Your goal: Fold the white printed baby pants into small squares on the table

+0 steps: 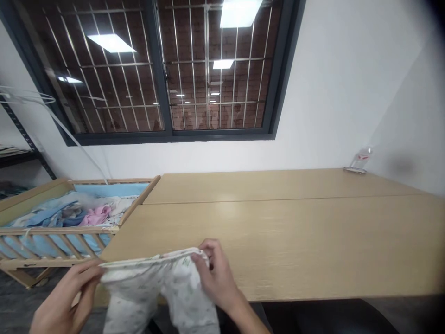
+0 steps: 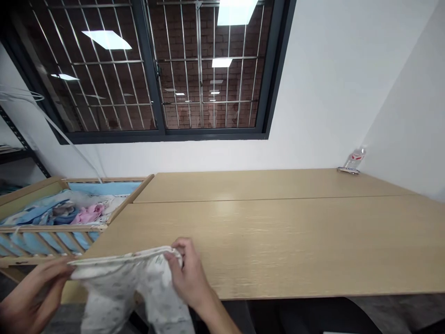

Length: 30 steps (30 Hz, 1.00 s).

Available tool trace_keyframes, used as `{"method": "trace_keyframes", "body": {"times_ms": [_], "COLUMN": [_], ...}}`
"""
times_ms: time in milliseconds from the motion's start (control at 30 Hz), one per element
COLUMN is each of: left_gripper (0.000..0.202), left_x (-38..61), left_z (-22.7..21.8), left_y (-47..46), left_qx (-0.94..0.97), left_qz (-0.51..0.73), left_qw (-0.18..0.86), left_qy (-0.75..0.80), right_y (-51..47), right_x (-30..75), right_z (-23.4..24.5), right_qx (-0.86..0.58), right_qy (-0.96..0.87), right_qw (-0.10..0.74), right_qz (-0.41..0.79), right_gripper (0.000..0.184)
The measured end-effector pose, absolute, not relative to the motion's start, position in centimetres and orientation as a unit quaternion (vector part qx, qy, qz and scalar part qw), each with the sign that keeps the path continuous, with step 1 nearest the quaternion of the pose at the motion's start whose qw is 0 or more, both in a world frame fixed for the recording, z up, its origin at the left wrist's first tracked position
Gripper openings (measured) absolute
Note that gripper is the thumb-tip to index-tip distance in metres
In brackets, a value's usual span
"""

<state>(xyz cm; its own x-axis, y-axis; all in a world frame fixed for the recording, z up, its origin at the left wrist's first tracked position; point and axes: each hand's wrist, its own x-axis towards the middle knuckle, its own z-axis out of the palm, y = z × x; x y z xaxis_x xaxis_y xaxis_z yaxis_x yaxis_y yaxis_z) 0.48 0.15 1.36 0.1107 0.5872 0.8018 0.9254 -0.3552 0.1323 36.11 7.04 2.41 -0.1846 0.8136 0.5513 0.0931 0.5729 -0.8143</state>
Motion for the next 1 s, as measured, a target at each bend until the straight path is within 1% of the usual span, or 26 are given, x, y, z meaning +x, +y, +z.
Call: {"method": "trace_keyframes", "body": {"times_ms": [33, 133, 200, 267, 333, 400, 467, 533, 667, 767, 867, 1000], "left_gripper": [0.02, 0.024, 0.03, 0.032, 0.031, 0.033, 0.032, 0.03, 0.031, 0.038, 0.045, 0.05], "left_x": [2.0, 6.4, 9.0, 11.1, 12.8, 14.1, 15.1, 16.0, 17.1, 17.1, 16.7, 16.2], "left_z": [2.4, 4.5, 4.9, 4.4, 3.1, 1.4, -0.5, -2.4, -5.7, -7.4, -8.6, -9.8], "left_y": [1.3, 5.0, 7.6, 10.4, 13.1, 15.6, 17.8, 19.4, 21.0, 21.4, 21.7, 22.0], "left_qx": [-0.736, -0.771, -0.772, -0.772, -0.765, -0.764, -0.768, -0.773, -0.783, -0.782, -0.805, -0.831], "left_qz": [-0.412, -0.397, -0.392, -0.384, -0.368, -0.329, -0.289, -0.268, -0.25, -0.241, -0.207, -0.167], "left_qw": [0.216, 0.155, 0.119, 0.085, 0.052, 0.026, 0.014, 0.013, 0.019, 0.034, 0.055, 0.062], "left_qy": [-0.491, -0.474, -0.486, -0.499, -0.526, -0.555, -0.572, -0.575, -0.569, -0.573, -0.554, -0.527], "right_y": [7.8, 10.5, 12.7, 15.0, 17.4, 19.7, 21.6, 23.2, 25.3, 25.7, 25.3, 24.4], "right_x": [36.9, 39.3, 40.7, 42.0, 43.2, 44.4, 45.5, 46.5, 47.7, 48.1, 48.4, 48.4], "right_z": [2.9, 3.8, 3.9, 3.8, 3.2, 2.1, 0.7, -1.1, -4.6, -6.2, -6.4, -5.7], "right_qx": [-0.334, -0.357, -0.373, -0.386, -0.393, -0.395, -0.393, -0.395, -0.404, -0.419, -0.434, -0.432], "right_qy": [-0.692, -0.691, -0.693, -0.709, -0.737, -0.774, -0.807, -0.826, -0.839, -0.841, -0.848, -0.873], "right_qw": [0.562, 0.585, 0.59, 0.574, 0.537, 0.481, 0.421, 0.378, 0.338, 0.334, 0.304, 0.227], "right_qz": [0.306, 0.231, 0.178, 0.14, 0.12, 0.119, 0.13, 0.141, 0.134, 0.07, 0.015, 0.001], "right_gripper": [0.015, 0.01, 0.01, 0.007, 0.007, 0.014, 0.019, 0.022, 0.027, 0.025, 0.025, 0.028]}}
